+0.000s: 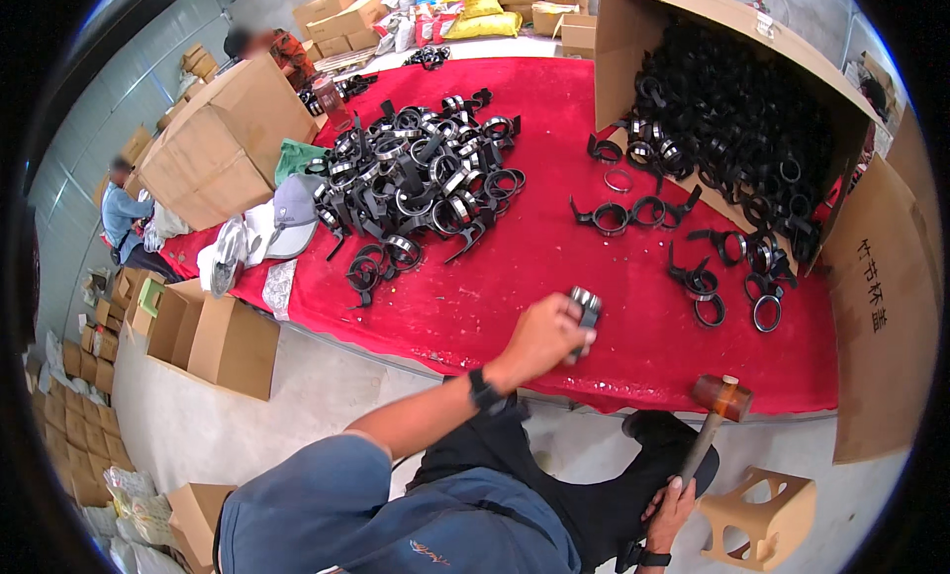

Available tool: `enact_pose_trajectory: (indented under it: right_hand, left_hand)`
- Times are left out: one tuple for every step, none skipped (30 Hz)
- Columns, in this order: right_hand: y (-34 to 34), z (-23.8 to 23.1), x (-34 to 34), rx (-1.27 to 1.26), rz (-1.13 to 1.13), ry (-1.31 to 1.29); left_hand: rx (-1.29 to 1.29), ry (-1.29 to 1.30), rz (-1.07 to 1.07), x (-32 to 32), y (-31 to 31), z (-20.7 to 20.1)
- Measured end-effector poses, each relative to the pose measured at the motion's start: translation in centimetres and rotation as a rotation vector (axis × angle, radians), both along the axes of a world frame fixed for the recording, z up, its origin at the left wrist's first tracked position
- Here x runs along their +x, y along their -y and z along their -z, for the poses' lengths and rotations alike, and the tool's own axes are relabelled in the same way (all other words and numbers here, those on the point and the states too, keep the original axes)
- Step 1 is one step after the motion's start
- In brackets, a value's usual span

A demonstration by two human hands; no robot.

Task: Manually assemble black plastic components using a wooden hammer to tap them into place.

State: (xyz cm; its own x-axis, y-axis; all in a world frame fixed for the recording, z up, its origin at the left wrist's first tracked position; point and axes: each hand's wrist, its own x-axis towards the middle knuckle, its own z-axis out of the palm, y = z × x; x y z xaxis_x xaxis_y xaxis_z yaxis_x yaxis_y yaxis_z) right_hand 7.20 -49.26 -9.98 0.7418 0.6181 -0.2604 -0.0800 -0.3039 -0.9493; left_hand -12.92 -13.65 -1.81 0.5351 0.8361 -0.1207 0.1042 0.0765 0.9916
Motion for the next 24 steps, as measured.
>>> enact_pose_trajectory:
  right_hand:
    - [0.2, 0.0, -0.2, -0.003, 0.014, 0.004]
    - [0.5, 0.1, -0.1, -0.016, 0.033, -0.001]
    - [0.4, 0.3, 0.2, -0.006, 0.021, 0.012]
    - [0.7, 0.1, 0.0, -0.004, 0.019, 0.023]
    - [0.0, -1.1, -0.6, -0.009, 0.035, 0.008]
    - [-0.3, -1.3, -0.4, -0.042, 0.034, -0.013]
    - [-0.9, -1.8, -0.6, -0.041, 0.031, -0.009]
    - [-0.8, -1.9, -0.8, -0.053, 0.023, 0.018]
    - [-0.8, -1.7, -1.0, -0.025, 0.011, 0.014]
    - [-1.0, -2.6, -1.7, -0.02, -0.015, 0.024]
    - [-1.0, -2.9, -2.4, -0.02, -0.023, 0.019]
    - [-0.7, -3.3, -3.2, -0.008, -0.04, 0.03]
    - [-0.5, -3.6, -3.8, 0.005, -0.061, 0.043]
    - [-0.4, -4.1, -4.5, -0.003, -0.068, 0.057]
    - [-0.3, -4.7, -5.1, 0.003, -0.093, 0.05]
    - [-0.3, -5.1, -5.6, -0.009, -0.109, 0.069]
    - [-0.4, -5.6, -6.0, -0.019, -0.127, 0.087]
    - [-0.4, -6.3, -6.2, -0.038, -0.142, 0.063]
    - [-0.2, -6.3, -6.4, -0.047, -0.135, 0.069]
    - [-0.1, -6.2, -6.5, -0.076, -0.149, 0.089]
    - [0.0, -6.3, -6.3, -0.102, -0.167, 0.109]
    - [-0.1, -6.6, -6.1, -0.169, -0.191, 0.159]
    - [0.0, -6.9, -5.8, -0.177, -0.19, 0.165]
    - [-0.1, -7.3, -5.4, -0.228, -0.191, 0.258]
  left_hand:
    - [-0.113, 0.018, 0.025, -1.0, 2.0, 1.6]
    - [-0.17, -0.017, 0.062, -2.0, 4.0, 2.4]
    - [-0.184, -0.081, 0.125, -2.7, 5.5, 2.8]
    - [-0.195, -0.08, 0.139, -3.2, 6.6, 2.7]
    - [-0.219, -0.081, 0.158, -3.7, 8.2, 2.9]
    - [-0.212, -0.029, 0.15, -4.1, 9.3, 3.9]
    - [-0.198, 0.027, 0.14, -3.9, 9.6, 5.3]
    - [-0.198, -0.027, 0.162, -3.8, 10.1, 7.4]
    - [-0.203, 0.06, 0.142, -3.4, 10.5, 7.7]
    - [-0.207, 0.039, 0.144, -3.0, 10.4, 8.0]
    - [-0.205, 0.021, 0.148, -2.5, 10.3, 8.1]
    - [-0.268, 0.158, 0.14, -1.9, 10.5, 8.2]
    - [-0.278, 0.166, 0.158, -1.2, 10.7, 8.4]
    - [-0.244, 0.169, 0.187, -0.4, 10.9, 8.7]
    - [-0.211, 0.169, 0.21, 0.1, 11.2, 9.1]
    - [-0.218, 0.175, 0.216, 0.8, 11.5, 9.5]
    - [-0.15, 0.101, 0.232, 1.5, 11.6, 9.9]
    - [-0.082, 0.027, 0.252, 2.1, 11.9, 10.0]
    - [-0.09, 0.034, 0.26, 2.5, 12.2, 10.1]
    - [0.006, -0.016, 0.246, 2.8, 12.5, 10.2]
    - [0.104, -0.066, 0.227, 3.2, 12.7, 10.1]
    - [0.098, -0.058, 0.229, 3.4, 12.8, 10.1]
    - [0.151, -0.029, 0.177, 3.6, 12.9, 10.0]
    - [0.205, -0.003, 0.122, 3.6, 13.0, 10.0]
